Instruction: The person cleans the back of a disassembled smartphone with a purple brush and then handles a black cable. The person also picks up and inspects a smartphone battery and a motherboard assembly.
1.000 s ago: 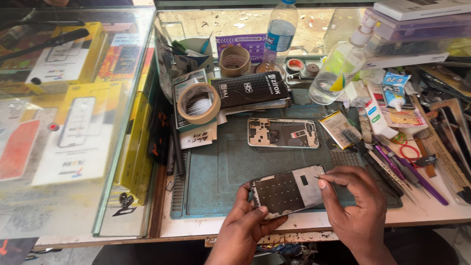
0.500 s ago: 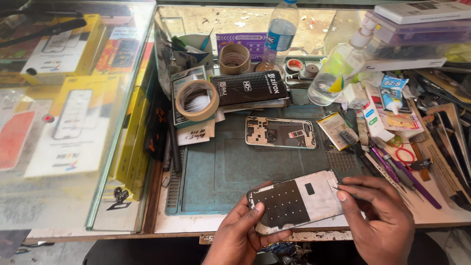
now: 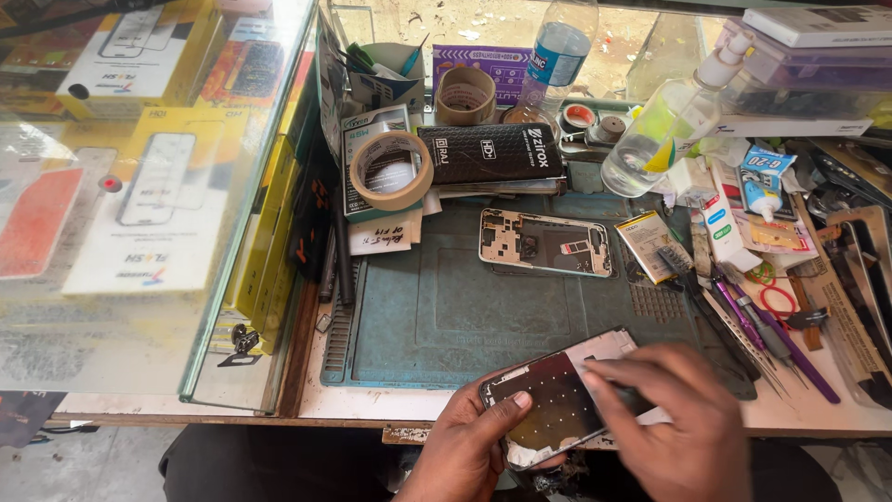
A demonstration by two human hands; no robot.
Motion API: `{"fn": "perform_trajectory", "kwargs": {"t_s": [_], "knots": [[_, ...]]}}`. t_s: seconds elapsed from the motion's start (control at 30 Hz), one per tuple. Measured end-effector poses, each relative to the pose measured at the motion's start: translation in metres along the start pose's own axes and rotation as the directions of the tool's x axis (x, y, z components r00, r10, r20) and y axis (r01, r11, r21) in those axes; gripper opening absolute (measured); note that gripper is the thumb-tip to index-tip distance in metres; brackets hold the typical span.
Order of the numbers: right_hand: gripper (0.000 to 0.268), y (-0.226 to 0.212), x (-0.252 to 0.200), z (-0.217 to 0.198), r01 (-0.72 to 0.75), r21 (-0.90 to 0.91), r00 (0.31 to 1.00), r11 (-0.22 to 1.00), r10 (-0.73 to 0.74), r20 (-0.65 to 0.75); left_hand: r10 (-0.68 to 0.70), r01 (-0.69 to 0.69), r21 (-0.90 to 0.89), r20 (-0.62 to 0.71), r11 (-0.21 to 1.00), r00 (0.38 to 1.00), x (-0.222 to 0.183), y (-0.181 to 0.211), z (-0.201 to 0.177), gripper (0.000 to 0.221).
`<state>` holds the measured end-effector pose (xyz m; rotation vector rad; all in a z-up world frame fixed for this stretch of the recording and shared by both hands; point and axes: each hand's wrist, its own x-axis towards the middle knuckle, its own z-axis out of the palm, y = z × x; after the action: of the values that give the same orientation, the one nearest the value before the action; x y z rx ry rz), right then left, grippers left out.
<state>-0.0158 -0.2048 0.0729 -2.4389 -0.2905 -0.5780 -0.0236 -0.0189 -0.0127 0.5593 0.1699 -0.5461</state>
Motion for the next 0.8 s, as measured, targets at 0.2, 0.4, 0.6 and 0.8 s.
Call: {"fn": "perform_trajectory", "kwargs": {"t_s": [0.2, 0.4, 0.6, 0.8], "knots": [[0.016, -0.009, 0.008, 0.014, 0.06, -0.035, 0.991, 0.998, -0.055, 0.119, -0.012, 0.013, 0.075, -0.003, 0.997, 1.0, -0.002, 0.0, -0.001, 0.042], [0.014, -0.013, 0.009, 0.016, 0.002, -0.051, 0.993, 0.999, 0.004, 0.118, 0.031, -0.043, 0.24, 0.051, 0.97, 0.998, -0.003, 0.001, -0.003, 0.041], [0.013, -0.013, 0.008, 0.019, 0.017, -0.045, 0.988, 0.999, -0.01, 0.152, 0.019, -0.031, 0.264, 0.048, 0.964, 0.999, -0.004, 0.006, 0.002, 0.042], [0.013, -0.005, 0.007, 0.025, -0.016, 0.041, 0.987, 0.999, 0.009, 0.163, -0.032, 0.033, 0.366, -0.009, 0.93, 0.999, -0.004, 0.009, 0.005, 0.045]]}}
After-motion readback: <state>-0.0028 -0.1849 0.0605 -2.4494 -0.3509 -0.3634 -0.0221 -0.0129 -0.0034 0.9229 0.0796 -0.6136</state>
